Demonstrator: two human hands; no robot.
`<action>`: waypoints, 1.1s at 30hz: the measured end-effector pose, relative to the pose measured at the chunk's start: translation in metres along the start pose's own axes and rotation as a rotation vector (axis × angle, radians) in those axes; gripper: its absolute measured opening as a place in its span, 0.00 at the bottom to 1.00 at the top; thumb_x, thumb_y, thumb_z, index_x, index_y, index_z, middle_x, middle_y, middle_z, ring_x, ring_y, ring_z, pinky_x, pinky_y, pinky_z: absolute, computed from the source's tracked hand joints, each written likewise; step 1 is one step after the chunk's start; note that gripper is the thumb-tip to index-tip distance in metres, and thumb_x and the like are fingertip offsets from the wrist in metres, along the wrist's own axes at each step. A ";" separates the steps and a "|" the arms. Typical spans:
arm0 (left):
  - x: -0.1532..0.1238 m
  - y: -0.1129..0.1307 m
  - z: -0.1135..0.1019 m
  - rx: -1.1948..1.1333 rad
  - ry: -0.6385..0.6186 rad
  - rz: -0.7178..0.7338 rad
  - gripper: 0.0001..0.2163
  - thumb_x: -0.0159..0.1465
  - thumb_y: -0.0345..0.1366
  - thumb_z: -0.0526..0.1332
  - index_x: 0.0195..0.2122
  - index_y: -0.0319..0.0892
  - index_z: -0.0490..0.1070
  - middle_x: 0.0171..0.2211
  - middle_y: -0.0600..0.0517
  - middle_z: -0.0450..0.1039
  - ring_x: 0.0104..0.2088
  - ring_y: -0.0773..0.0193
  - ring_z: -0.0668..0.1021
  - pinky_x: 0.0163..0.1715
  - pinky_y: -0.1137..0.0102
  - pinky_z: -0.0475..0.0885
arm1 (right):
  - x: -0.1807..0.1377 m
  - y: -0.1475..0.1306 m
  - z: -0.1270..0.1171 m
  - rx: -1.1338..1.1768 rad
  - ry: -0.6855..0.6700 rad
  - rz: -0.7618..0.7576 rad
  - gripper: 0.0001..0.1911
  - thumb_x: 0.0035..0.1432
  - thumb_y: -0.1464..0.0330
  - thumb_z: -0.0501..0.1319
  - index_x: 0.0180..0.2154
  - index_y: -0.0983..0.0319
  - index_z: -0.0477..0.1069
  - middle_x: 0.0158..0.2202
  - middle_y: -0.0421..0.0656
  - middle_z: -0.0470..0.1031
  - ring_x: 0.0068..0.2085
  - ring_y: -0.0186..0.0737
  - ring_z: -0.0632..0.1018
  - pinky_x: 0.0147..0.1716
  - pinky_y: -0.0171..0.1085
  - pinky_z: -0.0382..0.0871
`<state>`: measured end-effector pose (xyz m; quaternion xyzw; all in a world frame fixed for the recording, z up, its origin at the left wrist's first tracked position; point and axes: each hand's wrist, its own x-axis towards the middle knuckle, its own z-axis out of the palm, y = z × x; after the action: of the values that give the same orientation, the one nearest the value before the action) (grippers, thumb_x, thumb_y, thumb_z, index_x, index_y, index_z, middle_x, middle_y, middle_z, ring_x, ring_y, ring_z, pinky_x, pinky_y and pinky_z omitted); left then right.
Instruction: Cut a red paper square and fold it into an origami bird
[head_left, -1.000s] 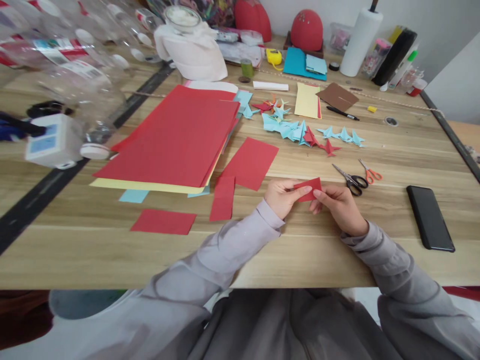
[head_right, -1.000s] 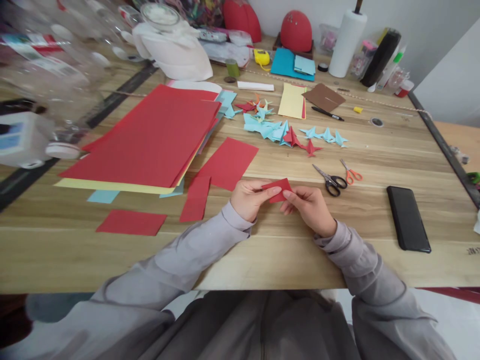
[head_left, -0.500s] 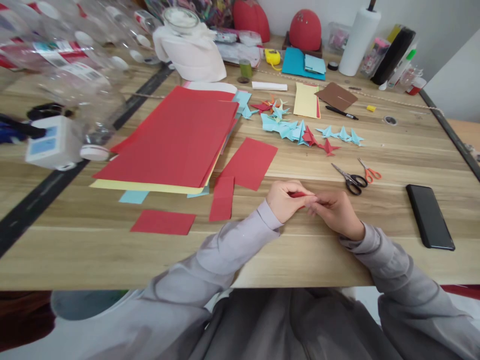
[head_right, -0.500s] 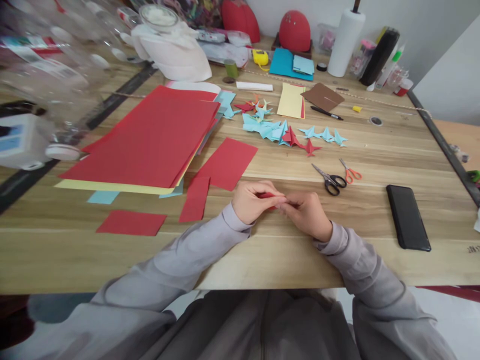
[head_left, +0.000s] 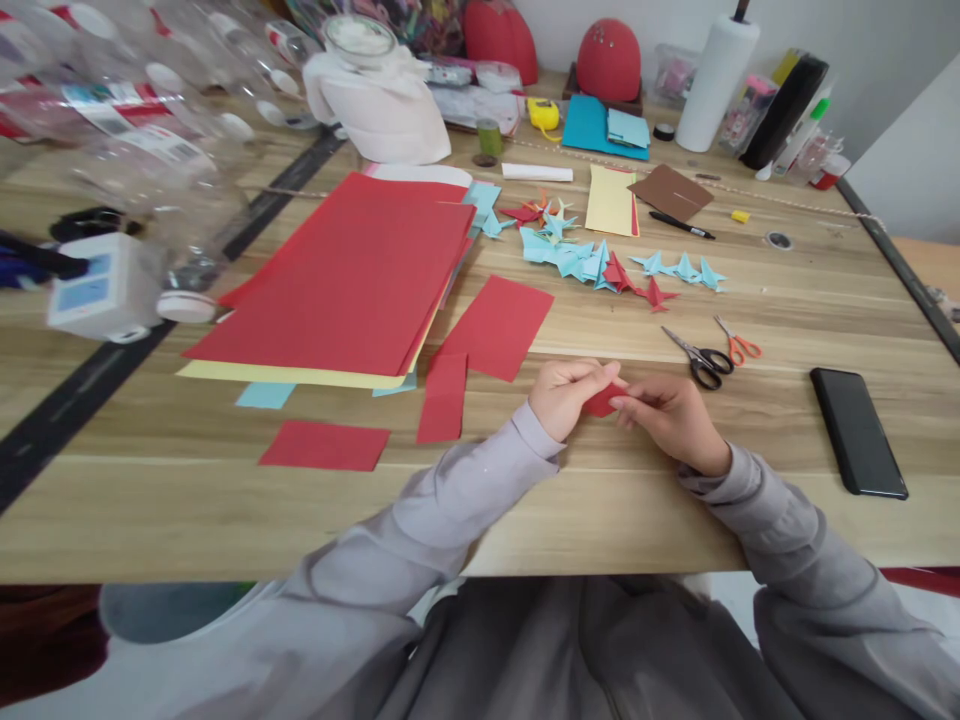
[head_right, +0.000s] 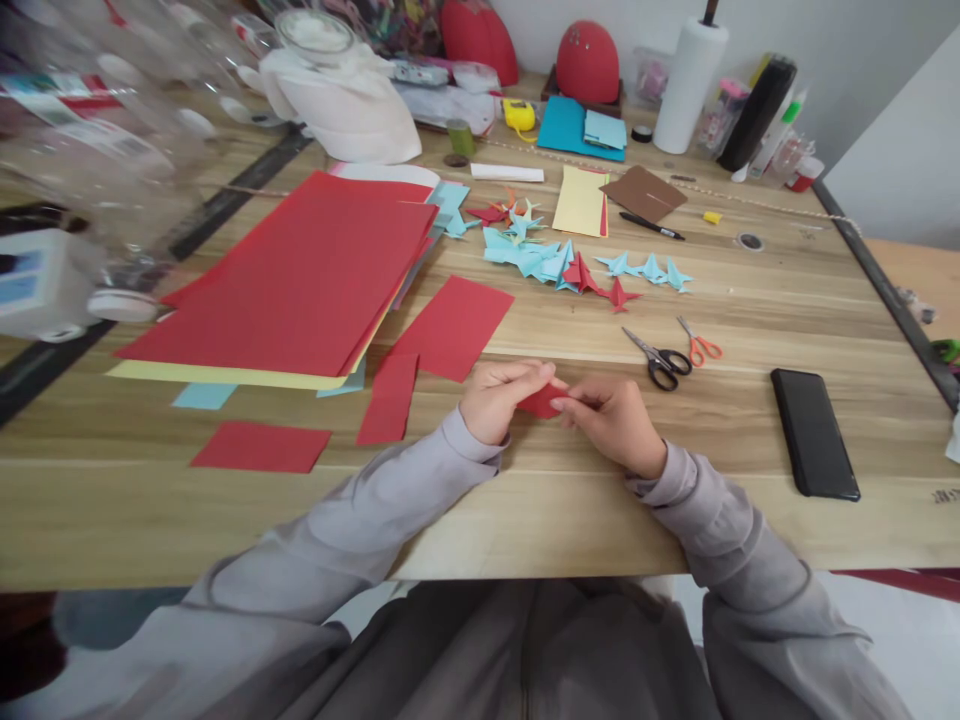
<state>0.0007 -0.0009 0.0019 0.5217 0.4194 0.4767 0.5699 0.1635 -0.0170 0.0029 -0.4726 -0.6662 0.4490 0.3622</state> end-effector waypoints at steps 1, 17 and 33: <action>0.001 -0.002 0.000 -0.026 0.013 -0.017 0.15 0.56 0.48 0.64 0.24 0.41 0.80 0.25 0.50 0.76 0.28 0.64 0.75 0.33 0.68 0.69 | 0.001 -0.002 -0.001 0.060 0.016 0.033 0.17 0.51 0.55 0.65 0.21 0.62 0.73 0.19 0.41 0.75 0.21 0.34 0.72 0.23 0.34 0.66; -0.001 0.004 0.000 -0.064 -0.133 -0.105 0.13 0.46 0.45 0.71 0.19 0.39 0.77 0.18 0.52 0.72 0.17 0.69 0.72 0.19 0.71 0.70 | 0.004 -0.003 -0.008 0.296 0.217 0.131 0.26 0.51 0.53 0.64 0.15 0.61 0.58 0.15 0.33 0.55 0.18 0.27 0.55 0.18 0.33 0.46; 0.002 0.001 -0.004 0.067 0.002 -0.002 0.16 0.44 0.47 0.71 0.17 0.39 0.74 0.16 0.54 0.71 0.19 0.70 0.68 0.21 0.72 0.64 | 0.000 -0.007 -0.004 0.055 0.017 0.068 0.24 0.54 0.50 0.61 0.18 0.61 0.65 0.15 0.37 0.66 0.18 0.30 0.65 0.20 0.32 0.58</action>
<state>-0.0030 0.0020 0.0026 0.5398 0.4360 0.4623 0.5521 0.1652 -0.0173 0.0105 -0.4887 -0.6339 0.4753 0.3653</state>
